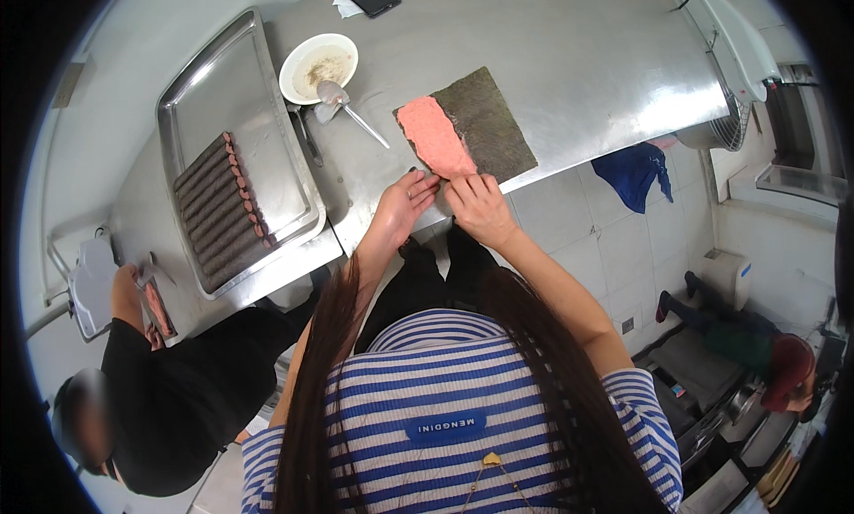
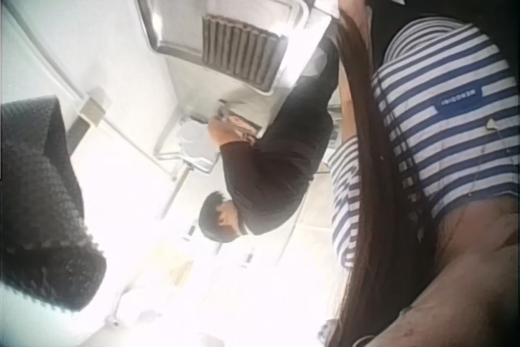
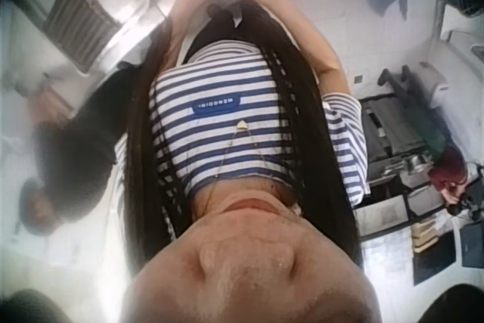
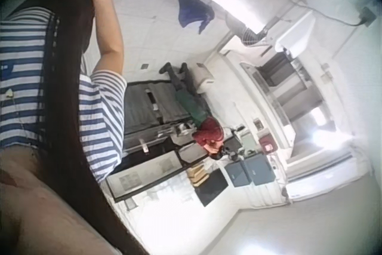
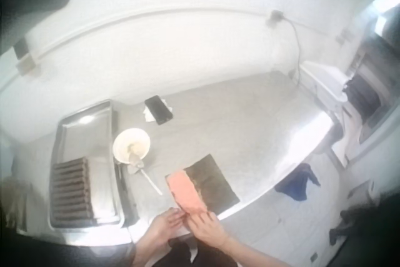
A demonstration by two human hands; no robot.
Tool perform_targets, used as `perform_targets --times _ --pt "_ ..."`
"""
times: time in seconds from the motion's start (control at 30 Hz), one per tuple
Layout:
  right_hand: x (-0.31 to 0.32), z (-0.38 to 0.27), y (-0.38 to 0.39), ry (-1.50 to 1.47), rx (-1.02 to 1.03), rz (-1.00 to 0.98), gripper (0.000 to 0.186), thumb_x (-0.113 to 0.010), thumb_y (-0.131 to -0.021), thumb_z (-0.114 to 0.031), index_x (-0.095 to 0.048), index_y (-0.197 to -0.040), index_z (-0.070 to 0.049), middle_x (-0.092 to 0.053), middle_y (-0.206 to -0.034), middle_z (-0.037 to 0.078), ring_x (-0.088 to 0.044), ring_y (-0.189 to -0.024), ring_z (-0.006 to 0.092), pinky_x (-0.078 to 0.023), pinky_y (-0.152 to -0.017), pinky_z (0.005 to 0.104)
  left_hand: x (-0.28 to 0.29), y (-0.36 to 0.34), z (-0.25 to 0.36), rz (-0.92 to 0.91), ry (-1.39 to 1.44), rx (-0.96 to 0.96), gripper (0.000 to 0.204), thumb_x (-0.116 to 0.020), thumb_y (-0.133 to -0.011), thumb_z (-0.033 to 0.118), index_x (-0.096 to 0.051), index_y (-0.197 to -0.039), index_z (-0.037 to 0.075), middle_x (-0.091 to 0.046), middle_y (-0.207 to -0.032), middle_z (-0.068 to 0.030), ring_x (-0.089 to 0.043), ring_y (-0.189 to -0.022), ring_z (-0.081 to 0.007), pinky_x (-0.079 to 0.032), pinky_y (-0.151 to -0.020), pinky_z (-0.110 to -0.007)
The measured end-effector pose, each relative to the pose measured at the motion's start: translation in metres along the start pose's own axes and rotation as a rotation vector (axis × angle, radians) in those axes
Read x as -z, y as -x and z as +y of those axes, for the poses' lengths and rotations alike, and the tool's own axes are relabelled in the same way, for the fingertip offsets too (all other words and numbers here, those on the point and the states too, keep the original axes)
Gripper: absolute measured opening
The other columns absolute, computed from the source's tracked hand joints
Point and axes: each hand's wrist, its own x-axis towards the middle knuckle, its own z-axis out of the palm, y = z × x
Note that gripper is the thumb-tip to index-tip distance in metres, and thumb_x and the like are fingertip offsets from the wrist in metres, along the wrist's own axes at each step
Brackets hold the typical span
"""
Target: The person spreads a pink paste onto a sheet of nori using a spoon, then rolls the nori into a cylindrical shape. The person places the rolled sushi onto a metal tray and repeats the process with another sheet of nori.
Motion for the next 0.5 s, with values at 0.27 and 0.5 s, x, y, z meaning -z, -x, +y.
perform_targets --times 0.27,0.5 --pt "0.004 -0.004 0.000 -0.049 -0.182 0.041 0.022 -0.057 -0.073 -0.017 -0.058 -0.092 -0.006 -0.052 -0.090 0.006 -0.051 -0.085 0.0215 -0.039 -0.074 0.0351 -0.011 -0.014 0.000 0.033 -0.085 -0.077 0.027 -0.040 -0.098 0.019 -0.045 -0.118 0.002 -0.053 -0.115 -0.0137 -0.056 -0.110 -0.0249 -0.043 -0.098 -0.038" --pt "-0.002 -0.004 0.006 -0.225 -0.515 0.185 0.013 -0.063 -0.075 -0.009 -0.057 -0.087 -0.007 -0.055 -0.090 0.007 -0.052 -0.083 0.0242 -0.037 -0.073 0.0377 -0.023 -0.024 0.003 0.045 -0.290 -0.214 0.028 -0.042 -0.097 0.014 -0.041 -0.121 0.001 -0.049 -0.120 -0.0145 -0.060 -0.103 -0.0250 -0.048 -0.091 -0.036"
